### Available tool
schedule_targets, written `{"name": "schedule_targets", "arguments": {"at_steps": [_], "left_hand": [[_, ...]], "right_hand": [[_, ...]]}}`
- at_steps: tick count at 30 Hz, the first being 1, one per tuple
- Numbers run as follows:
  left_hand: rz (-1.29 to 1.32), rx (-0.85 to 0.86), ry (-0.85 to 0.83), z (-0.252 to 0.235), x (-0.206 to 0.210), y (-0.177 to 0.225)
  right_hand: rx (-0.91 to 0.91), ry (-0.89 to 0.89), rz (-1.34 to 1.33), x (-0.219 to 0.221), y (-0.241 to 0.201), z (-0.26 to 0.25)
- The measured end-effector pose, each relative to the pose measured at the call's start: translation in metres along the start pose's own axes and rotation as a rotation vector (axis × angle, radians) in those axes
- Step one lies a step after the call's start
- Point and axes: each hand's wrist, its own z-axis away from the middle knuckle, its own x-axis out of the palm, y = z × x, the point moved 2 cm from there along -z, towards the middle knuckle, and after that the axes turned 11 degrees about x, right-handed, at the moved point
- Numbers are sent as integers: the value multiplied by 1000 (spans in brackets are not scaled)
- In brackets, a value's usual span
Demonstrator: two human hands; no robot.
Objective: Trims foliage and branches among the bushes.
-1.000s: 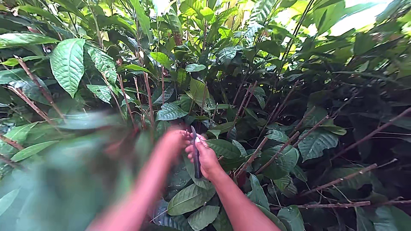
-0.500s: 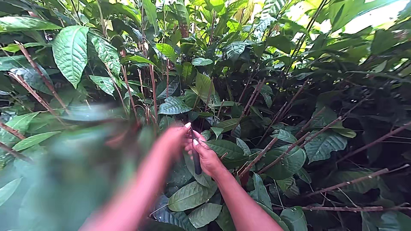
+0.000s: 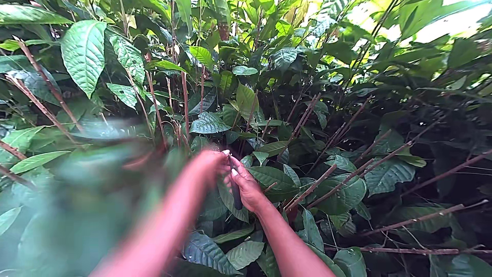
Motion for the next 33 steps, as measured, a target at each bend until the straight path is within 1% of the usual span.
{"name": "schedule_targets", "arguments": {"at_steps": [5, 9, 11, 13, 14, 15, 17, 18, 19, 20, 22, 23, 24, 25, 26, 28, 29, 30, 31, 32, 33], "left_hand": [[-26, -11, 20, 0, 1, 1], [-38, -8, 0, 0, 0, -1], [-53, -4, -4, 0, 2, 1], [-58, 18, 26, 0, 3, 4], [-45, 46, 78, -3, 1, 6], [-5, 85, 170, -8, 0, 8], [111, 161, 420, -24, 4, 14], [124, 202, 500, -34, 8, 16], [66, 247, 507, -46, 11, 15], [-41, 288, 463, -60, 13, 12], [-243, 346, 320, -82, 19, 10], [-322, 355, 276, -90, 23, 14], [-370, 340, 286, -100, 24, 19], [-369, 308, 301, -115, 22, 20], [-305, 270, 293, -133, 14, 11], [-20, 177, 258, -171, -16, -33], [34, 177, 245, -183, -22, -40], [24, 160, 240, -184, -21, -40], [-69, 119, 236, -173, -10, -36], [-205, 75, 220, -157, 0, -38], [-364, 40, 175, -137, 11, -51]], "right_hand": [[7, 7, 37, 0, 4, -1], [4, 3, 51, 0, 6, -1], [0, 5, 32, -1, 6, 0], [-38, 56, -47, 0, 4, 3], [-88, 83, -110, 0, 1, 6], [-158, 112, -184, -1, -3, 8], [-286, 205, -306, -7, -15, 12], [-333, 256, -339, -12, -21, 14], [-372, 291, -357, -18, -27, 16], [-402, 302, -362, -23, -33, 18], [-460, 299, -350, -33, -43, 20], [-487, 287, -338, -37, -48, 21], [-519, 278, -333, -41, -53, 20], [-547, 270, -340, -45, -55, 16], [-517, 250, -331, -48, -51, 16], [-386, 283, -374, -50, -42, 19], [-348, 293, -396, -50, -47, 20], [-335, 295, -404, -48, -52, 20], [-334, 275, -404, -45, -54, 20], [-325, 268, -399, -42, -53, 18], [-276, 295, -367, -41, -44, 14]]}}
